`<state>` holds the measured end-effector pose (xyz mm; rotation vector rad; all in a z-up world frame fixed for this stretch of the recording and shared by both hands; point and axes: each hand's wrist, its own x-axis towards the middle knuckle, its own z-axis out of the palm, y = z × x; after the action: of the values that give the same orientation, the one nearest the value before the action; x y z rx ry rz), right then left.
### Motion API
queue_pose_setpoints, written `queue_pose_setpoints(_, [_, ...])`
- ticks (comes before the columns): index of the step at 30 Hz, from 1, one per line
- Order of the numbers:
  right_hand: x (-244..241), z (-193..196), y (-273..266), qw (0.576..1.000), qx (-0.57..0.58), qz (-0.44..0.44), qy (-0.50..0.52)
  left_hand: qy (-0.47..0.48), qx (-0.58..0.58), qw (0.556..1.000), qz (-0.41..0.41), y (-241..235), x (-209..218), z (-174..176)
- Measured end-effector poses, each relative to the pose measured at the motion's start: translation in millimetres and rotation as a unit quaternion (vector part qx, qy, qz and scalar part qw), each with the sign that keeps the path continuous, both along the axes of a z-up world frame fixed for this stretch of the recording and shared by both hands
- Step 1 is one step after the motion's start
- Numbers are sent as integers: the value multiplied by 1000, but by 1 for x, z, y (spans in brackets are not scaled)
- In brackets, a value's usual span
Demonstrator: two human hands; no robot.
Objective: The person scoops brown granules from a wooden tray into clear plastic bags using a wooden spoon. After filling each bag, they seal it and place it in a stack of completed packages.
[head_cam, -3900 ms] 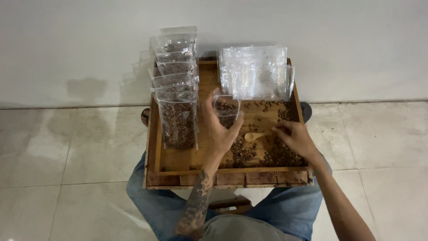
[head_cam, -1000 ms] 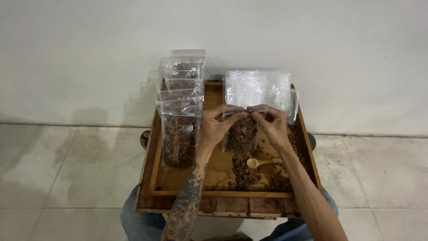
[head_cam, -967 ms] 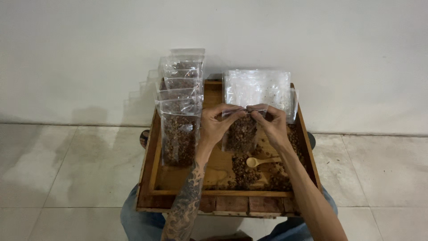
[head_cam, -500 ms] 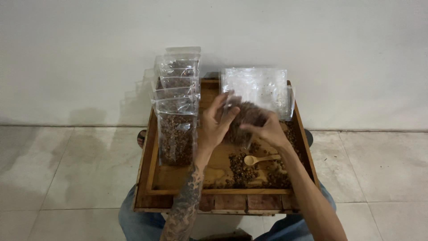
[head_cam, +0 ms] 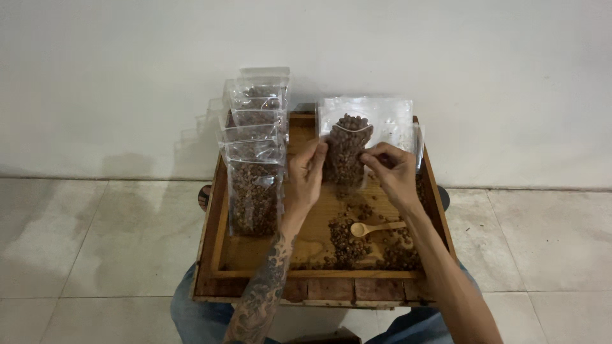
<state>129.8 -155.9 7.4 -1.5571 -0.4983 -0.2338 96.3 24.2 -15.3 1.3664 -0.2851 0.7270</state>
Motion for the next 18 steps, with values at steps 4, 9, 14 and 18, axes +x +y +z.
queue_pose_setpoints(4, [-10,29,2,1000,5,-21,10,18,23,999,-18,8,0,3])
queue_pose_setpoints(9, [-4,31,2,999,44,1,-4,26,30,999,2,16,0,-1])
queue_pose_setpoints(14, [-7,32,7,999,38,7,-20,3,31,999,9,13,7,-8])
queue_pose_setpoints(18, [2,10,11,999,41,14,-20,-15,17,1000,5,7,13,-16])
